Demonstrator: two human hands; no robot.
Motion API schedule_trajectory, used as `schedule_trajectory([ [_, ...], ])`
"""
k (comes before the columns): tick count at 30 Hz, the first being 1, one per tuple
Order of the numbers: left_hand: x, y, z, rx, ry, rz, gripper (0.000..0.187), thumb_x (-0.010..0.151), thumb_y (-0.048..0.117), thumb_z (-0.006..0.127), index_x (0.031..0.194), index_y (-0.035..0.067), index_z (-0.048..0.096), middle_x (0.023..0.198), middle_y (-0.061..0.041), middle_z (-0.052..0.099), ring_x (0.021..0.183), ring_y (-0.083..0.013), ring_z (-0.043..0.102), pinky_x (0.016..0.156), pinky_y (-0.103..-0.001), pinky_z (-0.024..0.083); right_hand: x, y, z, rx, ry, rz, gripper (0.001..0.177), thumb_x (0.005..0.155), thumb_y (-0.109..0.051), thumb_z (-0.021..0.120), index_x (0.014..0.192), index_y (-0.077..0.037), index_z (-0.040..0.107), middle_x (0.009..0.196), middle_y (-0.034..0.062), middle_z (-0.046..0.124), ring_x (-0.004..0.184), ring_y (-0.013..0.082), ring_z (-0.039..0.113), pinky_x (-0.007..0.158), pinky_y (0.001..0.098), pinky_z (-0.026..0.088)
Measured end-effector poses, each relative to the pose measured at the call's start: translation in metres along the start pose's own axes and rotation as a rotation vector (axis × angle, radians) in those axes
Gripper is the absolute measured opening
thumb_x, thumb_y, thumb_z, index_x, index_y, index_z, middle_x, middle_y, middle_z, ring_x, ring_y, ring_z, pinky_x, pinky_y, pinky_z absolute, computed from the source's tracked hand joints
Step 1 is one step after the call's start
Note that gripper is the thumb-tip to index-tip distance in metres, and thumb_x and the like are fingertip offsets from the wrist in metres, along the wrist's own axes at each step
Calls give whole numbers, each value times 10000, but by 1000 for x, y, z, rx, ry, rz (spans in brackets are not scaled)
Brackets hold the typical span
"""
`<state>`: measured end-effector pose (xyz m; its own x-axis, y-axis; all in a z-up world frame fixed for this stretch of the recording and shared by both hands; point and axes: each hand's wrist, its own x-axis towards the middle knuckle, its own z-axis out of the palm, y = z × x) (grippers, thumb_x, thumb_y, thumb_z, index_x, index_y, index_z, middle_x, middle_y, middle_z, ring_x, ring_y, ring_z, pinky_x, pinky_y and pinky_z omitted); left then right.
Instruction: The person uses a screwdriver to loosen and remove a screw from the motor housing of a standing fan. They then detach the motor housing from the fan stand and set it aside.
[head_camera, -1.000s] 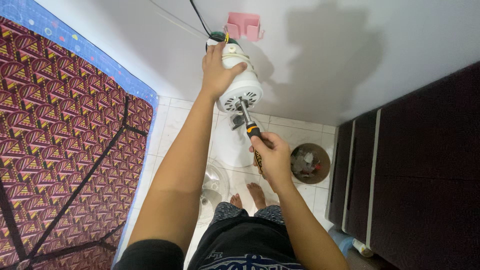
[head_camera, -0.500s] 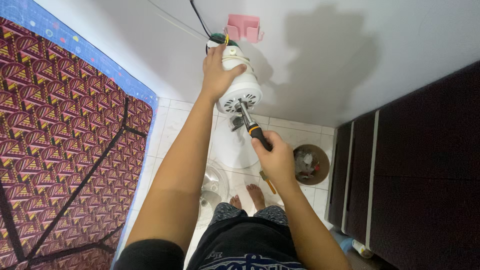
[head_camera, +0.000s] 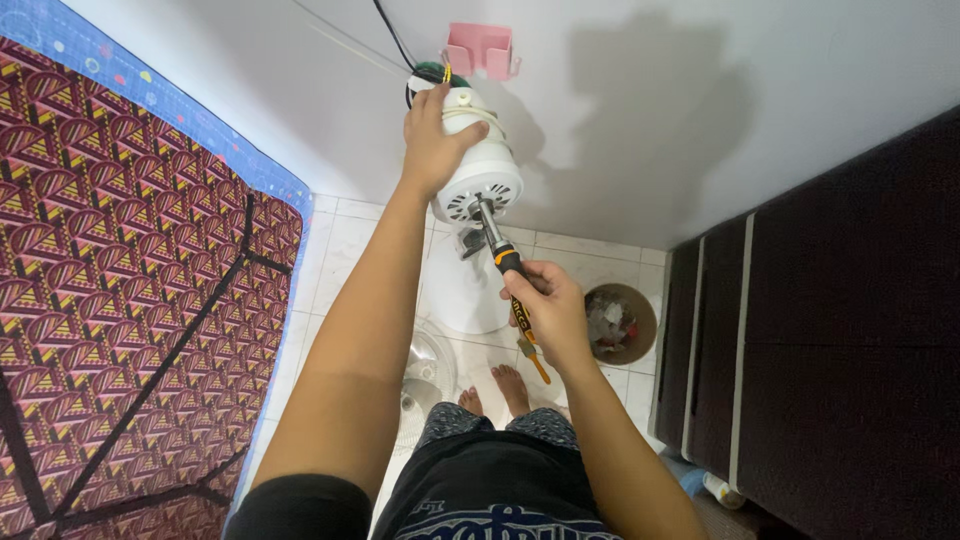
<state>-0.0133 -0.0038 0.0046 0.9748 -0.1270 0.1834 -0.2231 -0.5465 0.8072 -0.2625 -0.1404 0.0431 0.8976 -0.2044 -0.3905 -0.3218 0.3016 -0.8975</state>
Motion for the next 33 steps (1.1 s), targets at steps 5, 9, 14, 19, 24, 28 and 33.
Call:
schedule_trajectory([
  [5,-2,1,-2,0,5,2,864,766,411,807,1477,51,474,1487,-173,448,1381,-386,377,1173,-467,302,-1,-4,0,-33,9,41,369,911,-194,709,1179,45,627,841,125,717,541,129,588,436,252,441],
  [9,-3,3,-2,-5,2,-6,860,759,406,799,1475,54,478,1481,-168,455,1376,-383,381,1173,-466,301,0,-6,-6,270,-100,152,335,955,-211,655,1104,83,592,823,173,696,536,176,624,382,278,445],
  [14,-3,3,0,10,6,-11,863,768,413,796,1478,46,469,1491,-181,446,1386,-385,372,1181,-462,295,4,5,-10,360,-131,191,313,968,-237,608,1074,55,570,834,182,675,507,184,589,354,278,425],
  [19,-2,2,0,-2,12,-8,869,770,408,803,1481,41,464,1510,-198,417,1395,-396,343,1174,-464,285,15,15,-20,679,-318,306,365,1046,-298,542,1152,50,569,903,123,624,614,134,587,390,224,422],
  [24,-3,2,0,18,11,0,855,770,410,795,1475,46,477,1460,-159,476,1357,-371,402,1175,-458,310,13,10,-17,658,-313,324,368,1017,-300,562,1145,45,575,887,122,634,607,140,602,385,243,429],
  [28,-4,3,1,17,33,8,856,760,406,810,1459,38,482,1440,-161,473,1339,-377,398,1156,-458,316,2,0,-7,217,-64,151,324,946,-222,639,1098,64,614,848,182,693,529,166,609,341,268,411],
  [33,-3,1,3,34,41,23,854,761,410,815,1459,45,485,1447,-169,465,1337,-379,398,1152,-465,310,2,-1,-2,154,-26,106,312,937,-199,667,1095,65,613,825,192,696,517,176,603,343,276,412],
])
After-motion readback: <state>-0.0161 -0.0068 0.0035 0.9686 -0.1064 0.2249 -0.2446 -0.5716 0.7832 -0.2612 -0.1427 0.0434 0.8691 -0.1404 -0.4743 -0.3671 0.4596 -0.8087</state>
